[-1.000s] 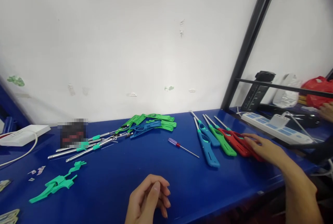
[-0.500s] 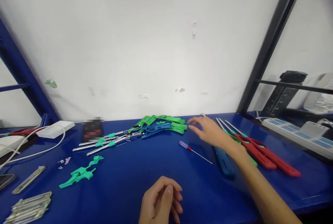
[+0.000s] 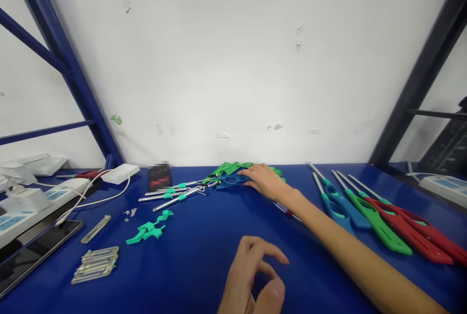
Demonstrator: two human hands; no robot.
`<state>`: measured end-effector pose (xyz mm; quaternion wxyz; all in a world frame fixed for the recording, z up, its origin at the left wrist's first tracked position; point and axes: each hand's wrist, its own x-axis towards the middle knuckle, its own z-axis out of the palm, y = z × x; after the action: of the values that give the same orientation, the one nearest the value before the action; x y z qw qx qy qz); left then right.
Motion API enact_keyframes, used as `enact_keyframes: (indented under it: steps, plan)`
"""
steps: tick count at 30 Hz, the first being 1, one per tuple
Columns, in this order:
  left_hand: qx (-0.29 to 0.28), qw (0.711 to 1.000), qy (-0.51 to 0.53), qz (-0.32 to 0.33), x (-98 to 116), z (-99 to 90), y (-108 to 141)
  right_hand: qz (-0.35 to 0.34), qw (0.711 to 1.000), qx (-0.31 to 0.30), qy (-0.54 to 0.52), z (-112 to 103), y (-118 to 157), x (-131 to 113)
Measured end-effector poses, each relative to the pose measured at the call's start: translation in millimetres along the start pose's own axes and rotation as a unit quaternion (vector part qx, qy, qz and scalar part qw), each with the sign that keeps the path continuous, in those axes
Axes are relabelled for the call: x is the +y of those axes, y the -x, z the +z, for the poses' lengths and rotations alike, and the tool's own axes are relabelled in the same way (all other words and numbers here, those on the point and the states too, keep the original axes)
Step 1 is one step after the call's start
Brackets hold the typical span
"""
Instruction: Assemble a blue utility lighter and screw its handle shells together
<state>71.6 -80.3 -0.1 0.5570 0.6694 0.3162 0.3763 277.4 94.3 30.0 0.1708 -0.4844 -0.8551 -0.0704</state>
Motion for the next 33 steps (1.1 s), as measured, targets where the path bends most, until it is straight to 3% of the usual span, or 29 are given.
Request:
enact_keyframes:
  steps: [7,12,19,23,27,30,33]
  plan:
    - [0.041,0.991,-0.126,0.003,13,-59.7,-7,0.002,0.999,0.043,-0.004,-22,35,3]
    - [0.12,0.961,-0.249,-0.025,13,-93.0,0,-0.008,0.998,0.025,-0.056,-17,62,-13]
    - [0.198,0.864,-0.458,-0.067,19,-110.2,-5,0.029,0.996,0.031,-0.083,12,62,-20]
    - [0.252,0.79,-0.553,-0.083,12,-145.9,-11,0.043,0.993,0.035,-0.103,10,66,-25]
    - [0.284,0.73,-0.613,-0.102,5,-187.0,-8,0.001,0.991,-0.002,-0.137,3,73,-46]
    - [0.284,0.706,-0.64,-0.107,3,-207.6,-5,-0.034,0.988,-0.034,-0.147,0,76,-61]
    - [0.256,0.701,-0.658,-0.104,2,-216.9,-3,-0.049,0.987,-0.04,-0.145,0,77,-68]
